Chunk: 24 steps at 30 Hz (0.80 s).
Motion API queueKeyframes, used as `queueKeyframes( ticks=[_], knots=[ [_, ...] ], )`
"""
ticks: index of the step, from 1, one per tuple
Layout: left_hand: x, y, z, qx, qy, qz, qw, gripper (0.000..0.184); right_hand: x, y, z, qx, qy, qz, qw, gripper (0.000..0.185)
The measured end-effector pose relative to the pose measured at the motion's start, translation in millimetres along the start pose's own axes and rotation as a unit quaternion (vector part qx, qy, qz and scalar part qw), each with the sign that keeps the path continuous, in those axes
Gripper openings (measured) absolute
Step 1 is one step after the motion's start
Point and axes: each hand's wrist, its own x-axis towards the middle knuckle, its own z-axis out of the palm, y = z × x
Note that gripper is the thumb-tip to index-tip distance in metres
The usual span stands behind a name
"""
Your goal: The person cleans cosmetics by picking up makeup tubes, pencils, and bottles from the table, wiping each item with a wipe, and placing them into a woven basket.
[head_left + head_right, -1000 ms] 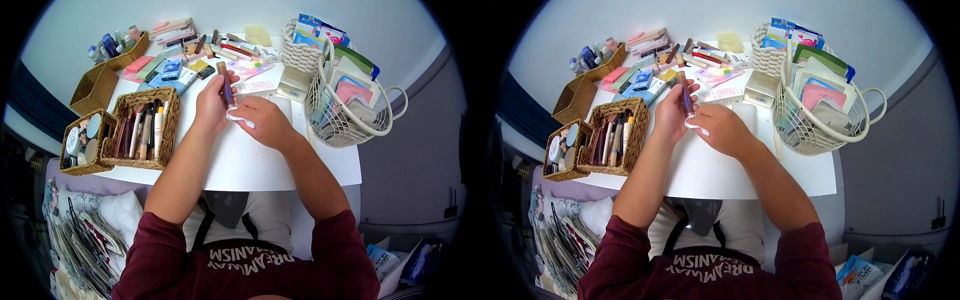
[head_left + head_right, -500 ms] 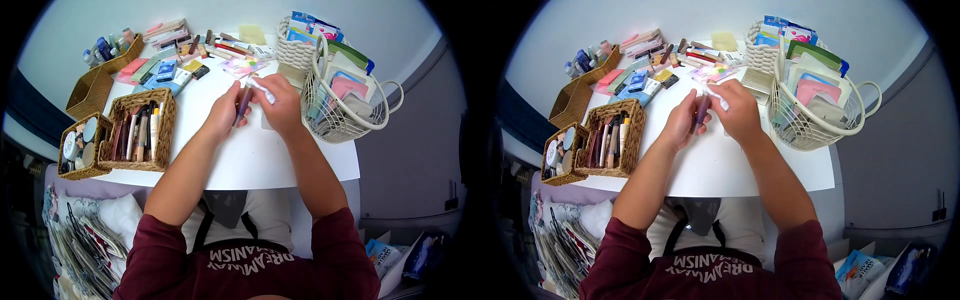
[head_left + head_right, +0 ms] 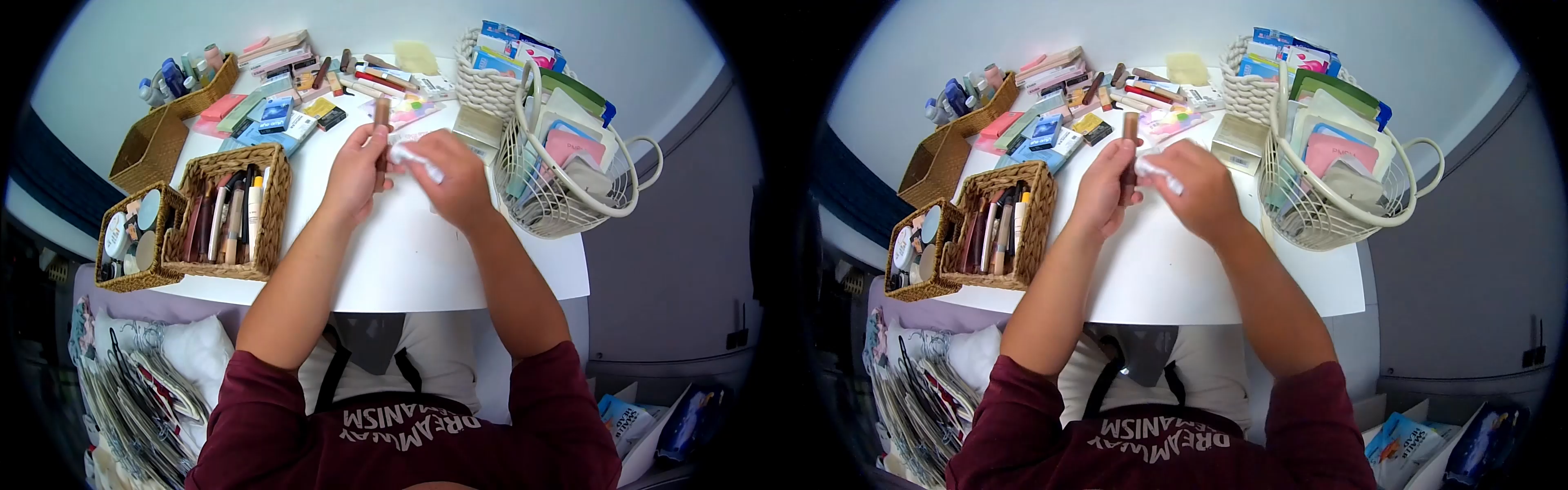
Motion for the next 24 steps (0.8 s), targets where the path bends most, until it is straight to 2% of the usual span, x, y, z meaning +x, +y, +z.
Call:
queueKeyframes(
  ticks=[2,4,5,6,7,9,12,15,18,19,20,21,24],
  knots=[
    [0.0,-3.3,0.8,0.052,-0.043,-0.026,0.997,0.040,3.2,2.7,-5.1,-0.027,0.060,0.017,0.998,0.022],
    [-7.7,4.3,6.4,0.045,-0.082,-0.077,0.993,0.045,4.9,0.4,-9.3,-0.043,0.105,0.036,0.993,0.022],
    [-11.1,6.2,8.8,0.041,-0.101,-0.103,0.989,0.048,4.4,0.9,-9.1,-0.042,0.101,0.042,0.993,0.022],
    [-12.1,4.0,12.1,0.055,-0.093,-0.091,0.990,0.058,3.7,2.4,-8.0,-0.040,0.097,0.048,0.993,0.022],
    [-11.3,2.1,14.0,0.051,-0.072,-0.083,0.993,0.057,2.6,3.9,-6.4,-0.037,0.092,0.054,0.994,0.023],
    [-8.0,-2.7,13.6,0.042,-0.025,-0.064,0.997,0.057,-0.8,5.8,-0.3,-0.020,0.044,0.031,0.998,0.024],
    [0.0,-6.6,-1.1,-0.001,-0.060,-0.032,0.998,0.050,-2.3,-0.9,7.6,-0.038,-0.045,-0.025,0.998,0.024],
    [1.8,-2.7,8.0,-0.065,0.048,-0.008,0.997,0.049,-6.9,-5.5,13.5,-0.037,-0.118,-0.045,0.991,0.024],
    [-1.8,1.3,0.5,-0.070,0.007,-0.012,0.997,0.044,-8.3,-6.8,11.2,-0.005,-0.153,-0.050,0.987,0.024],
    [-0.4,-0.6,-1.6,-0.064,-0.003,-0.010,0.998,0.043,-7.5,-5.7,8.8,-0.010,-0.124,-0.050,0.991,0.023],
    [5.1,-5.4,-3.7,-0.102,-0.008,-0.006,0.995,0.032,-5.9,-3.7,6.2,-0.016,-0.096,-0.051,0.994,0.023],
    [3.7,-3.6,-0.6,-0.062,-0.007,-0.019,0.998,0.030,-4.4,-2.4,3.4,-0.022,-0.068,-0.051,0.996,0.022],
    [-5.2,-1.5,7.0,0.045,-0.019,-0.026,0.998,0.026,3.2,-3.2,-9.5,-0.006,0.075,0.052,0.996,0.024]
  ],
)
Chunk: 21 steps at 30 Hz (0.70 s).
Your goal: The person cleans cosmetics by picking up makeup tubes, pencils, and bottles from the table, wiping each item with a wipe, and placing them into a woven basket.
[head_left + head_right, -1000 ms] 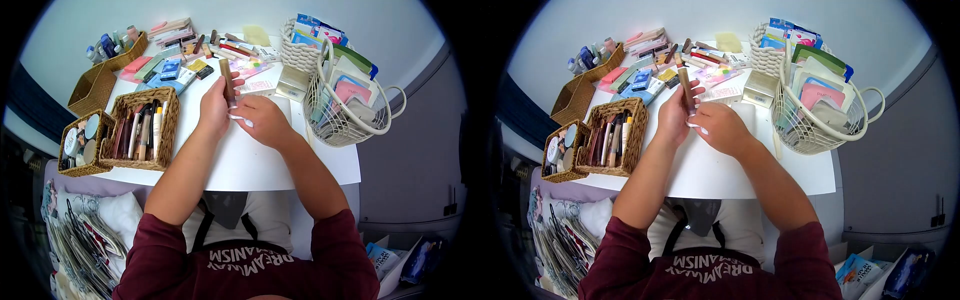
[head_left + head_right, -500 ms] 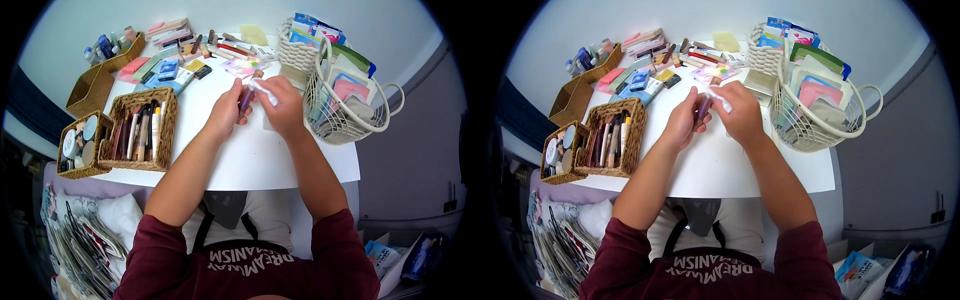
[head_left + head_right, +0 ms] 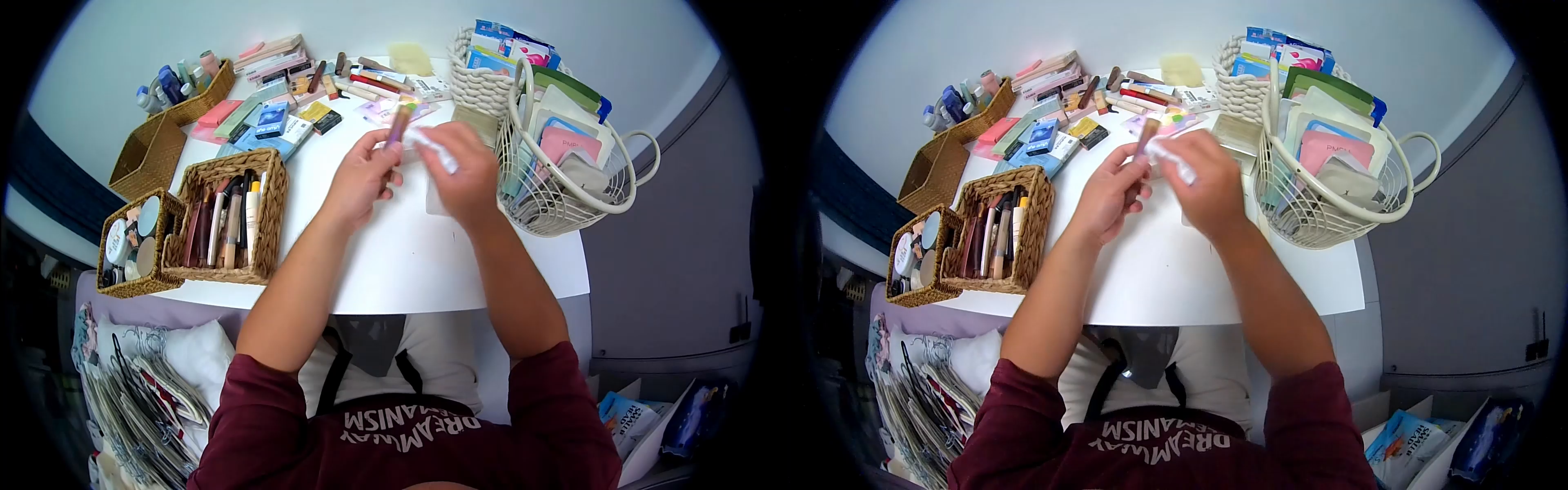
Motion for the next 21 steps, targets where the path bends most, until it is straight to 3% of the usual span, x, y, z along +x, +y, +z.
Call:
queueKeyframes(
  ticks=[4,8,10,13,16,18,21],
  knots=[
    [-4.5,3.0,2.5,0.059,-0.078,-0.067,0.993,0.032,3.7,6.1,-5.5,-0.038,0.068,-0.011,0.997,0.025],
    [-3.5,0.7,2.2,0.016,-0.042,-0.038,0.998,0.046,-5.7,6.8,6.9,-0.010,-0.027,0.007,1.000,0.027],
    [4.9,-3.4,-6.8,-0.008,-0.037,-0.011,0.999,0.047,-9.7,5.0,14.9,-0.019,-0.083,-0.038,0.996,0.027],
    [6.9,-5.0,2.0,-0.042,0.072,0.029,0.996,0.047,-13.0,-2.6,22.3,-0.042,-0.167,-0.102,0.980,0.025],
    [5.1,-3.3,-4.8,-0.051,0.052,0.045,0.996,0.044,-17.0,-2.5,25.6,-0.055,-0.230,-0.141,0.961,0.024],
    [8.8,-1.8,-9.4,-0.049,0.038,0.071,0.996,0.037,-15.0,0.2,21.2,-0.043,-0.189,-0.134,0.972,0.026],
    [8.3,-4.7,-4.7,-0.005,0.051,0.031,0.998,0.028,-7.0,6.4,9.3,-0.051,-0.084,-0.095,0.991,0.026]
  ],
)
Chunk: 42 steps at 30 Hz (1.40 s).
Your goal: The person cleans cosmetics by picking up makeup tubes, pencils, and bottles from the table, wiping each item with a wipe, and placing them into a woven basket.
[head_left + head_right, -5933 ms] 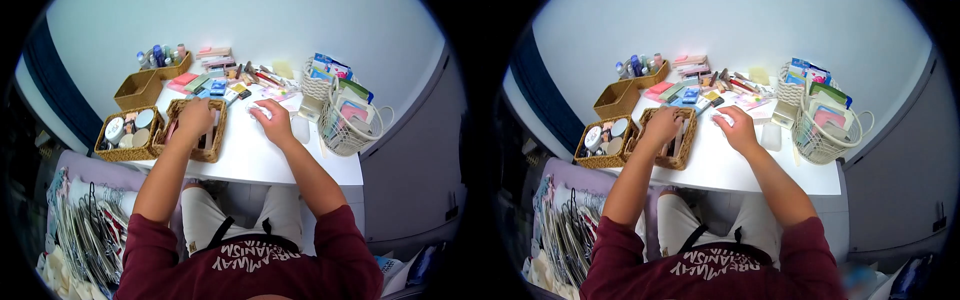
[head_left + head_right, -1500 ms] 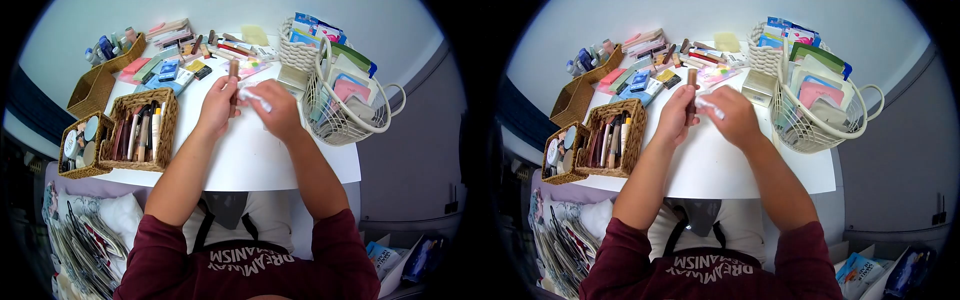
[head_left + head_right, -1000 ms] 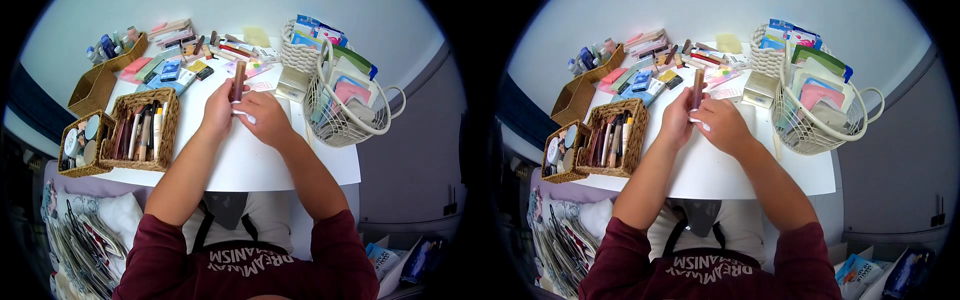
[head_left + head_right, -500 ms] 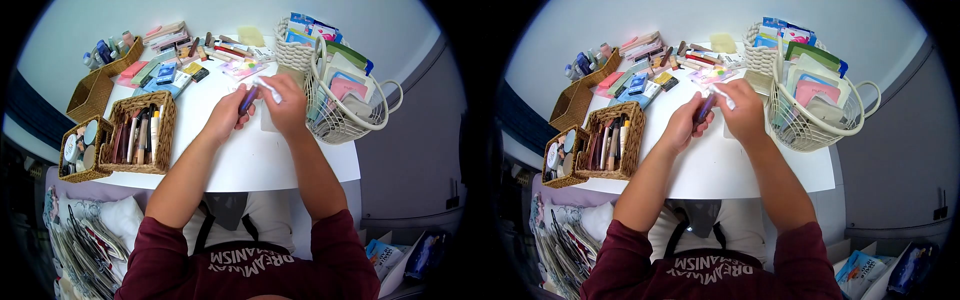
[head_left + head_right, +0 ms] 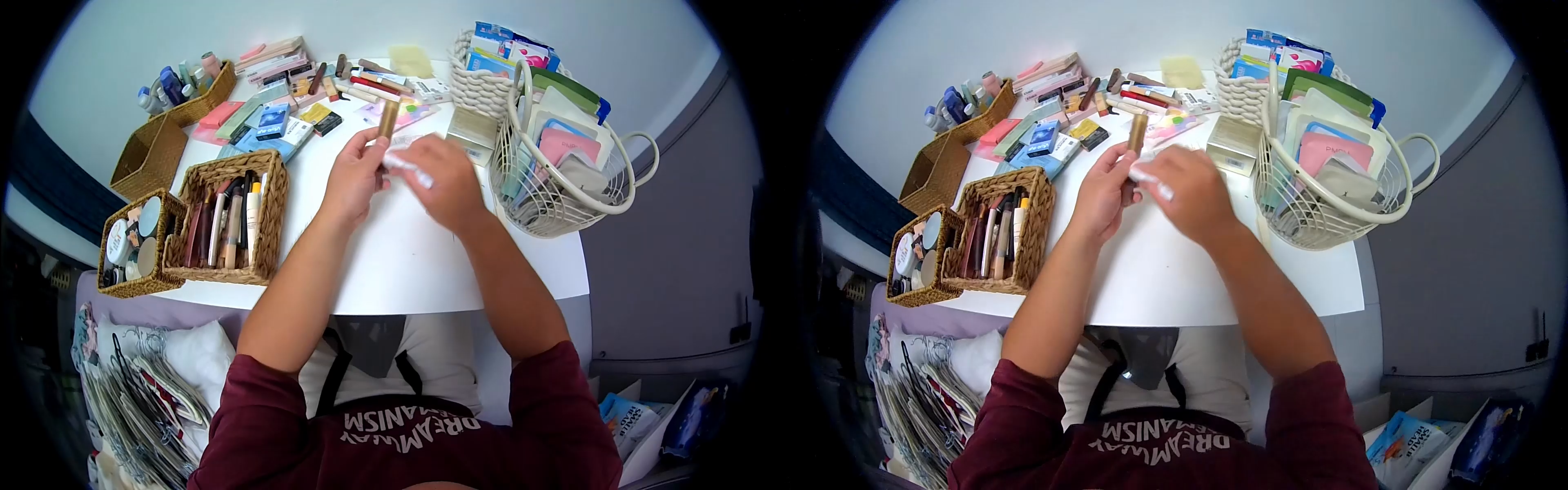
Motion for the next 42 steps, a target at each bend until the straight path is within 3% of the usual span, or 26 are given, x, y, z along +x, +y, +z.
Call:
queueKeyframes(
  ticks=[5,8,11,14,15,19,22,23,25,26,29,33,38,42],
  knots=[
    [-13.7,9.3,9.2,0.075,-0.082,-0.059,0.992,0.034,6.2,6.1,-12.3,-0.024,0.142,0.074,0.987,0.027],
    [-14.4,4.9,6.7,0.040,-0.120,-0.031,0.991,0.049,1.8,9.9,-6.9,-0.026,0.102,0.080,0.991,0.026],
    [0.2,-8.9,-1.8,0.003,-0.089,-0.017,0.996,0.051,0.3,0.3,2.4,-0.039,0.014,0.014,0.999,0.022],
    [-5.7,0.4,14.4,-0.091,0.022,0.019,0.995,0.048,-3.7,-7.6,13.5,-0.036,-0.132,-0.042,0.990,0.021],
    [-5.9,2.1,9.2,-0.101,0.031,0.005,0.994,0.040,-4.5,-10.1,16.3,-0.038,-0.139,-0.050,0.988,0.018],
    [7.0,-3.7,-8.8,0.028,0.022,0.121,0.992,0.025,-1.8,-5.8,3.6,0.004,-0.107,-0.052,0.993,0.021],
    [3.8,4.4,-3.4,0.213,0.057,0.251,0.943,0.028,4.7,-4.9,-11.5,0.035,0.013,0.020,0.999,0.021],
    [-4.5,8.2,-1.4,0.316,0.091,0.200,0.923,0.028,5.9,-4.7,-14.1,0.059,0.067,0.053,0.995,0.022],
    [-2.7,-0.7,-4.8,0.408,0.097,0.300,0.857,0.028,9.1,-5.2,-19.1,0.079,0.144,0.086,0.983,0.024],
    [-1.7,-4.3,-5.9,0.450,0.098,0.348,0.817,0.029,10.4,-7.0,-21.4,0.085,0.127,0.083,0.985,0.024],
    [-3.3,-1.8,-4.4,0.467,0.034,0.414,0.781,0.028,8.7,-12.4,-23.7,0.102,0.057,0.099,0.988,0.023],
    [-3.0,2.4,-7.3,0.483,0.034,0.477,0.734,0.027,8.9,-2.3,-22.2,0.123,0.070,0.128,0.982,0.020],
    [-5.3,-0.9,-4.0,0.436,0.036,0.419,0.796,0.031,7.7,6.2,-20.2,0.169,0.137,0.223,0.950,0.019],
    [-5.0,-2.2,-4.5,0.410,0.040,0.412,0.813,0.030,9.8,-3.7,-25.6,0.148,0.093,0.131,0.976,0.019]
  ],
)
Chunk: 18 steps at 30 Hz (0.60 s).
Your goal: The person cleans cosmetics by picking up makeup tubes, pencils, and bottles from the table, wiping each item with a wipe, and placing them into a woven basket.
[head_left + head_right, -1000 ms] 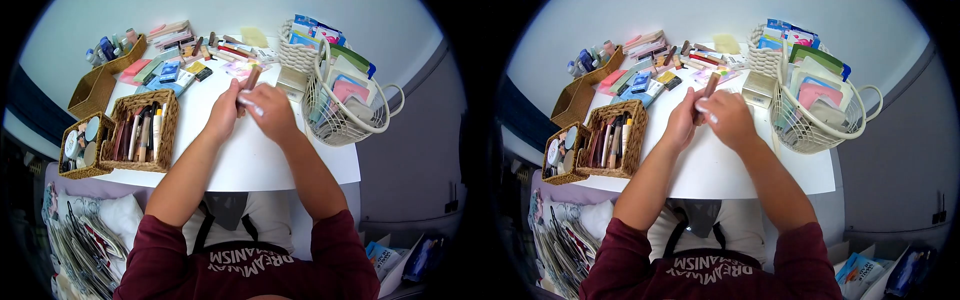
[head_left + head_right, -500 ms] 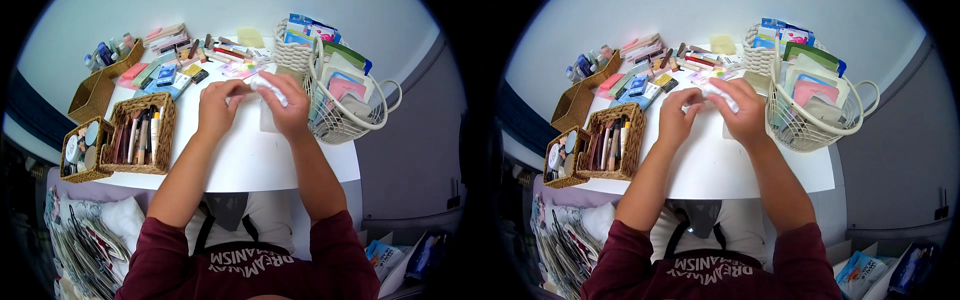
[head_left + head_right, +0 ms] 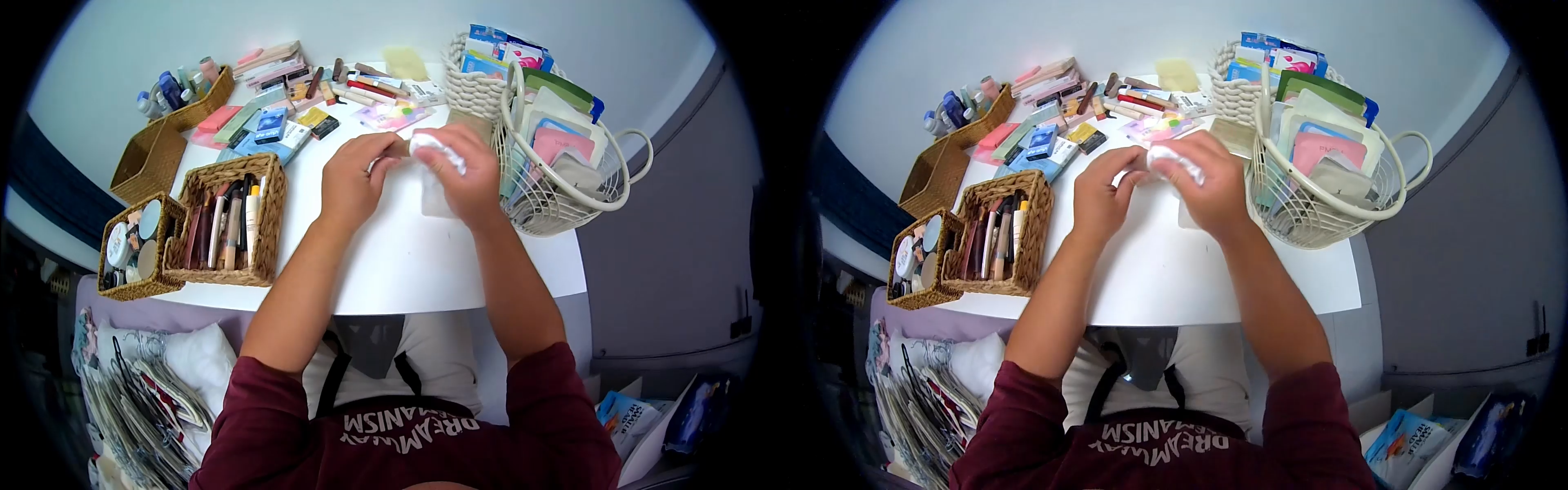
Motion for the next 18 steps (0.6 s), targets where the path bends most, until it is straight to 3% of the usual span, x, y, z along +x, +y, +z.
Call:
queueKeyframes(
  ticks=[2,6,9,10,12,15,18],
  knots=[
    [0.1,-1.1,-2.6,0.031,0.012,0.035,0.999,0.031,-2.9,-4.0,3.5,0.021,-0.041,0.019,0.999,0.019],
    [2.1,1.9,-1.8,0.009,0.008,0.041,0.999,0.026,-2.4,7.6,3.0,0.003,0.018,0.069,0.997,0.017],
    [4.2,13.0,-3.7,-0.158,-0.011,-0.168,0.973,0.023,-3.2,9.5,5.1,-0.019,0.050,0.062,0.997,0.017],
    [7.6,6.3,0.1,-0.329,0.022,-0.214,0.919,0.021,-4.5,7.3,5.5,-0.016,0.049,0.054,0.997,0.017],
    [14.2,3.1,-11.8,-0.435,0.028,-0.345,0.831,0.025,-4.6,4.5,8.7,-0.012,0.033,0.011,0.999,0.018],
    [11.4,-9.1,-11.8,-0.563,0.041,-0.384,0.730,0.030,-7.5,1.1,10.3,-0.025,-0.009,-0.077,0.997,0.020],
    [6.3,-5.0,-8.1,-0.617,-0.017,-0.390,0.684,0.030,-8.9,-1.0,14.6,-0.041,-0.042,-0.113,0.992,0.022]
  ],
)
